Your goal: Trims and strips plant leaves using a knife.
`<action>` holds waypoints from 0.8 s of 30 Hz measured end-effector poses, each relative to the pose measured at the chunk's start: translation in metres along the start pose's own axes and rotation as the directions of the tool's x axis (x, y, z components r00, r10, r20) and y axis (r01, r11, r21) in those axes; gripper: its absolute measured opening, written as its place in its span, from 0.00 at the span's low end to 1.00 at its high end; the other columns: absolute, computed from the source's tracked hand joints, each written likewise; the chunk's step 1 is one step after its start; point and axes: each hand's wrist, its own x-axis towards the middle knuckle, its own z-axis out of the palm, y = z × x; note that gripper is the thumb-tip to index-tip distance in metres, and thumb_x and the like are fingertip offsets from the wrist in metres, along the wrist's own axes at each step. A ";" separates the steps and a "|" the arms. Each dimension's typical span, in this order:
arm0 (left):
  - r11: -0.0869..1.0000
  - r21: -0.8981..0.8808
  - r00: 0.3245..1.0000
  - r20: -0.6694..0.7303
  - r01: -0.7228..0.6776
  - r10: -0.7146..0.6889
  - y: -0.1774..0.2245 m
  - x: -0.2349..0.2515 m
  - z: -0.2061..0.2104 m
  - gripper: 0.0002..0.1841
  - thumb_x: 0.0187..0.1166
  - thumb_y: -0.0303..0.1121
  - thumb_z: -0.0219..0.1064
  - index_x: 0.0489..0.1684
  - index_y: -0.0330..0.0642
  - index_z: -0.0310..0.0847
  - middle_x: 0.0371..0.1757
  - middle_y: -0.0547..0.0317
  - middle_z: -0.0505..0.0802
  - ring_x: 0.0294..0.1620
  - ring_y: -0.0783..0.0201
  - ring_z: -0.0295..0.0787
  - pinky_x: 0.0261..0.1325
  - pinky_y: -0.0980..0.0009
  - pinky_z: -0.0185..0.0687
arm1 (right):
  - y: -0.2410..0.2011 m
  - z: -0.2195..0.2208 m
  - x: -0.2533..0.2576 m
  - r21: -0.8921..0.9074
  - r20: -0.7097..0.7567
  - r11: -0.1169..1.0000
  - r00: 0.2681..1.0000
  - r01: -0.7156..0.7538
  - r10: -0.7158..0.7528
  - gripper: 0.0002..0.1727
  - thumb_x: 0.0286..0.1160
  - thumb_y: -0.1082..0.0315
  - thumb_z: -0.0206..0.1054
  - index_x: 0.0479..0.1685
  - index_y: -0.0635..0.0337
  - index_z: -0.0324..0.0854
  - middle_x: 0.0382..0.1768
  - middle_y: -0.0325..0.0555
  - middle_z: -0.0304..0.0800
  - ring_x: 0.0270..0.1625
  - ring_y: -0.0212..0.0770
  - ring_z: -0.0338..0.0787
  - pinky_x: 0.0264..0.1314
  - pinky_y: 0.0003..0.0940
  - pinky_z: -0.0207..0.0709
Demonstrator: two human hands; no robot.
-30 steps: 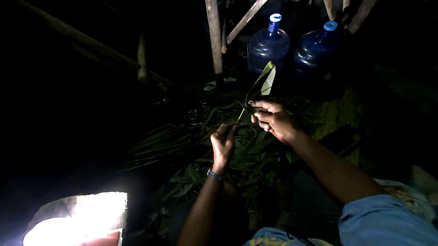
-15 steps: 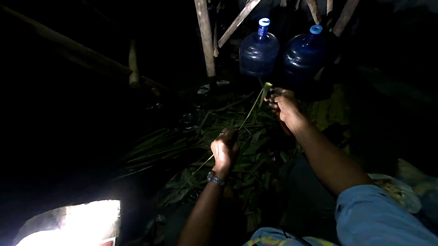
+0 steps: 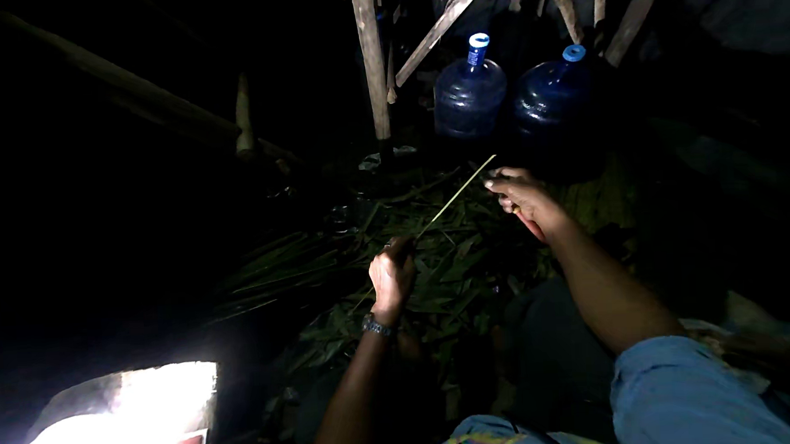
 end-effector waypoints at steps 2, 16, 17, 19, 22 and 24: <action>0.999 -0.037 1.000 0.006 0.006 -0.006 -0.004 0.001 0.000 0.13 0.84 0.32 0.62 0.55 0.41 0.92 0.45 0.51 0.97 0.46 0.54 0.94 0.55 0.47 0.85 | -0.005 -0.001 -0.001 0.168 -0.133 0.978 0.986 0.125 -0.103 0.14 0.83 0.69 0.66 0.63 0.59 0.74 0.29 0.37 0.78 0.13 0.23 0.62 0.12 0.18 0.58; 0.965 -0.227 0.983 -0.157 -0.132 0.098 -0.012 -0.002 0.014 0.10 0.81 0.29 0.64 0.45 0.36 0.92 0.36 0.56 0.95 0.35 0.69 0.90 0.46 0.66 0.86 | -0.015 0.077 -0.083 -0.046 0.568 0.984 0.815 0.172 -0.115 0.17 0.87 0.74 0.57 0.71 0.62 0.73 0.31 0.38 0.82 0.17 0.22 0.65 0.20 0.17 0.60; 0.954 -0.264 0.983 -0.154 -0.140 0.102 -0.011 -0.003 0.013 0.10 0.82 0.29 0.64 0.45 0.36 0.92 0.36 0.58 0.95 0.33 0.74 0.89 0.45 0.71 0.86 | -0.015 0.081 -0.085 -0.013 0.532 0.986 0.836 0.167 -0.134 0.15 0.87 0.75 0.56 0.68 0.63 0.75 0.31 0.38 0.82 0.17 0.22 0.65 0.20 0.17 0.60; 0.930 -0.334 0.984 -0.137 -0.155 0.115 -0.009 -0.003 0.010 0.10 0.83 0.28 0.64 0.45 0.35 0.92 0.35 0.61 0.94 0.32 0.79 0.87 0.42 0.78 0.84 | -0.014 0.082 -0.082 0.075 0.456 0.979 0.867 0.187 -0.201 0.09 0.86 0.75 0.57 0.57 0.64 0.78 0.30 0.39 0.83 0.16 0.23 0.66 0.19 0.17 0.61; 0.905 -0.385 0.981 -0.136 -0.184 0.142 -0.006 -0.001 0.008 0.09 0.83 0.28 0.64 0.45 0.34 0.92 0.34 0.61 0.94 0.31 0.80 0.86 0.41 0.80 0.83 | -0.014 0.075 -0.076 0.156 0.381 0.962 0.885 0.223 -0.267 0.06 0.84 0.78 0.58 0.47 0.64 0.80 0.27 0.41 0.86 0.13 0.23 0.67 0.15 0.16 0.60; 0.905 -0.380 0.979 -0.141 -0.191 0.147 -0.005 0.000 0.010 0.09 0.82 0.28 0.65 0.44 0.35 0.92 0.33 0.61 0.94 0.30 0.79 0.86 0.40 0.79 0.83 | -0.017 0.071 -0.076 0.171 0.320 0.948 0.895 0.269 -0.311 0.06 0.83 0.78 0.58 0.47 0.65 0.81 0.27 0.41 0.87 0.13 0.22 0.67 0.14 0.16 0.59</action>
